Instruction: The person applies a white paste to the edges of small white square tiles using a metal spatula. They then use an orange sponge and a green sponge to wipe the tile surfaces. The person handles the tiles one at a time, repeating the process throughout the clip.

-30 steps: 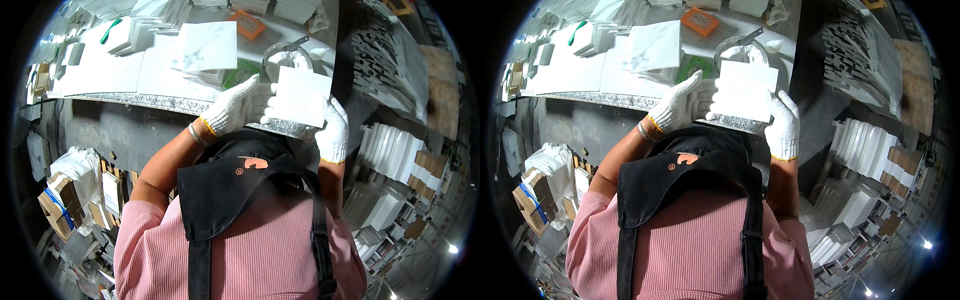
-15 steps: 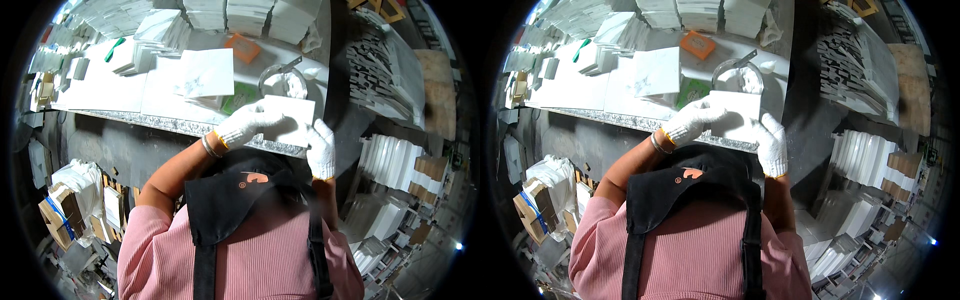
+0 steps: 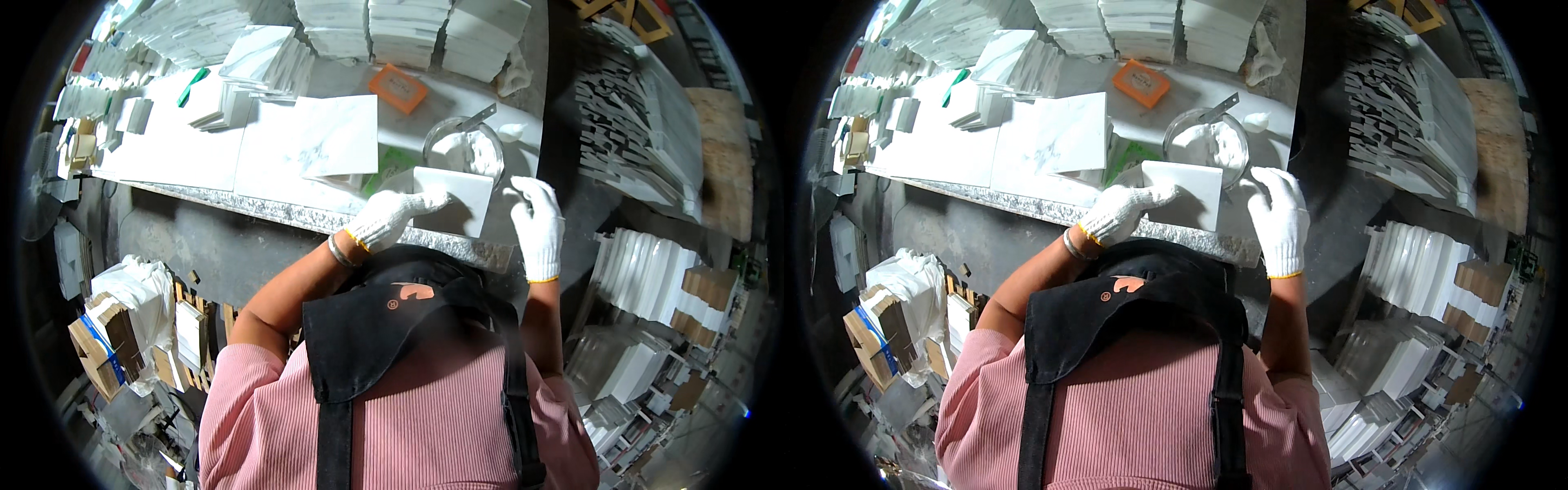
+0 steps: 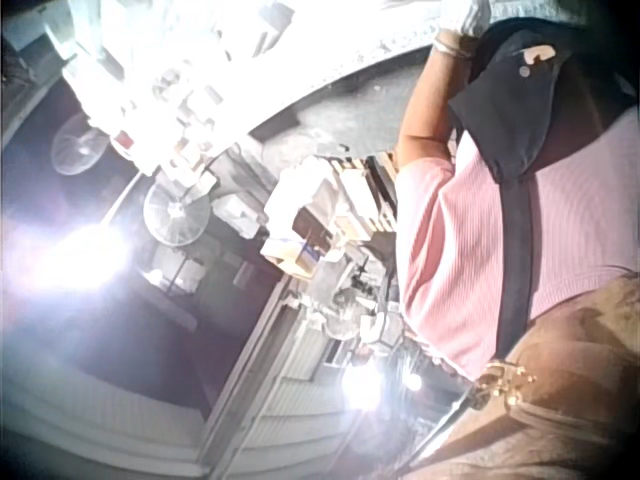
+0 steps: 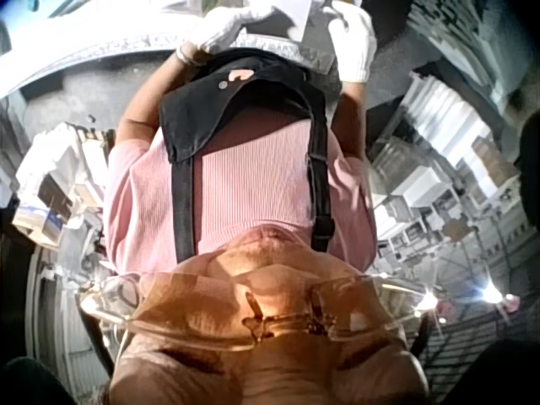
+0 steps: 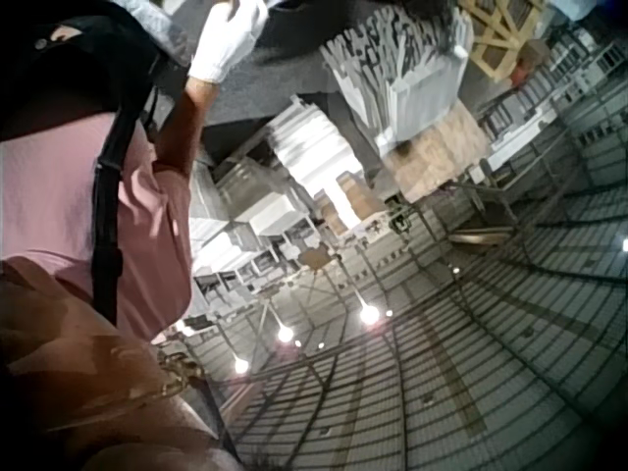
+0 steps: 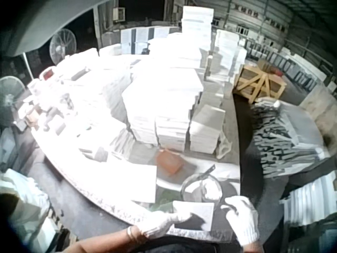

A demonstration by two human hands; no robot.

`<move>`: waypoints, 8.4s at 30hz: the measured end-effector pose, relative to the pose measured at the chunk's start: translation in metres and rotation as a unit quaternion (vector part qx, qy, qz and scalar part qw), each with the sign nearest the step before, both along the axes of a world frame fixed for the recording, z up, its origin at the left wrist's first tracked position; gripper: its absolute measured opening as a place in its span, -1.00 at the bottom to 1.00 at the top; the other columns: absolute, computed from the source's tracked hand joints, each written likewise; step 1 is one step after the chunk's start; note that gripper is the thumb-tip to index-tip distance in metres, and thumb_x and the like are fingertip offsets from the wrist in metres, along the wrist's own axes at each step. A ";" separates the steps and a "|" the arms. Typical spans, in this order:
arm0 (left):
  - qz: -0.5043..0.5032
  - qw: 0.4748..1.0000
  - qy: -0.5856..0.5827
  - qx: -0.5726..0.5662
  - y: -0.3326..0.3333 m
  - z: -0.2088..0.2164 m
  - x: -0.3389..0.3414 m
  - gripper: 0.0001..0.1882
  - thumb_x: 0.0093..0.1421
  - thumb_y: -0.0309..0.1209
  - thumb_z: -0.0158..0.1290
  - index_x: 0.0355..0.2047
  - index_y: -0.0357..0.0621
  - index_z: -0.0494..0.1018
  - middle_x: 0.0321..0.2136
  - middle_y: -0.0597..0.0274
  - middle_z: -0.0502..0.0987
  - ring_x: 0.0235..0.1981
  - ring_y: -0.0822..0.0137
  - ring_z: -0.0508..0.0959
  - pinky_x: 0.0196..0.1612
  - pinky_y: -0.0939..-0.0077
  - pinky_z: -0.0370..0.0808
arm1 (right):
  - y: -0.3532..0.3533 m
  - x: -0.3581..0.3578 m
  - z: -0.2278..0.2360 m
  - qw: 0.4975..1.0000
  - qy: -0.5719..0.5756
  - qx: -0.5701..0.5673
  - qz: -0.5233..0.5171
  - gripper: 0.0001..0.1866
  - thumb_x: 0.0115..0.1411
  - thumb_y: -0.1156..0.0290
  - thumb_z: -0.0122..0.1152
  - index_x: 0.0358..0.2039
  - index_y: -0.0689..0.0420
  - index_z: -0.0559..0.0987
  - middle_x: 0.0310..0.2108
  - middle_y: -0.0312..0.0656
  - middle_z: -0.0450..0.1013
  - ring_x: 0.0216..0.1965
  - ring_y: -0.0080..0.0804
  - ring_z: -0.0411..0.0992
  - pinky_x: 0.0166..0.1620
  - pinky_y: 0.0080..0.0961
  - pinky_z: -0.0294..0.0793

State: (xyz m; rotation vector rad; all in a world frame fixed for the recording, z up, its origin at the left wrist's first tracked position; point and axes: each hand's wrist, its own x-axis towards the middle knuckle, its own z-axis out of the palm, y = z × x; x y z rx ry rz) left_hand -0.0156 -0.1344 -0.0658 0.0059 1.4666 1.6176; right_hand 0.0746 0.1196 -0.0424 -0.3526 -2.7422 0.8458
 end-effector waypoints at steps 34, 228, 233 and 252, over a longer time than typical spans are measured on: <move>0.128 0.970 -0.096 0.183 0.000 -0.013 -0.014 -0.54 0.26 -0.40 0.16 0.13 -0.31 0.43 -0.01 0.05 0.59 0.02 0.20 0.59 0.18 0.25 0.47 | 0.016 -0.058 -0.050 0.984 -0.083 -0.148 0.055 -0.76 0.21 0.49 0.24 -0.11 0.23 0.65 -0.24 -0.08 0.63 -0.26 -0.37 0.56 -0.14 -0.49 0.51; 0.157 0.966 -0.135 0.158 0.008 -0.030 -0.013 -0.58 0.31 -0.47 0.14 0.14 -0.25 0.37 0.01 0.13 0.55 0.01 0.27 0.57 0.14 0.30 0.50 | 0.016 -0.057 0.046 0.983 -0.049 -0.022 0.178 -0.74 -0.05 0.43 0.48 -0.27 0.13 0.73 -0.30 -0.17 0.64 -0.32 -0.22 0.52 -0.18 -0.37 0.48; 0.159 0.966 -0.139 0.149 0.008 -0.028 -0.013 -0.58 0.31 -0.46 0.14 0.15 -0.25 0.37 0.01 0.13 0.55 0.01 0.28 0.57 0.13 0.31 0.51 | 0.016 -0.055 0.047 0.984 -0.071 -0.068 0.152 -0.72 -0.03 0.46 0.48 -0.24 0.16 0.72 -0.28 -0.14 0.63 -0.30 -0.29 0.54 -0.17 -0.42 0.49; 0.091 0.994 -0.012 0.062 -0.006 -0.050 -0.006 -0.62 0.39 -0.33 0.06 0.12 -0.30 0.42 -0.02 0.15 0.56 -0.03 0.33 0.55 0.09 0.49 0.48 | 0.070 -0.116 -0.065 0.965 -0.003 -0.262 0.022 -0.67 0.13 0.53 0.40 -0.07 0.23 0.62 -0.15 -0.26 0.59 -0.14 -0.54 0.50 0.02 -0.52 0.47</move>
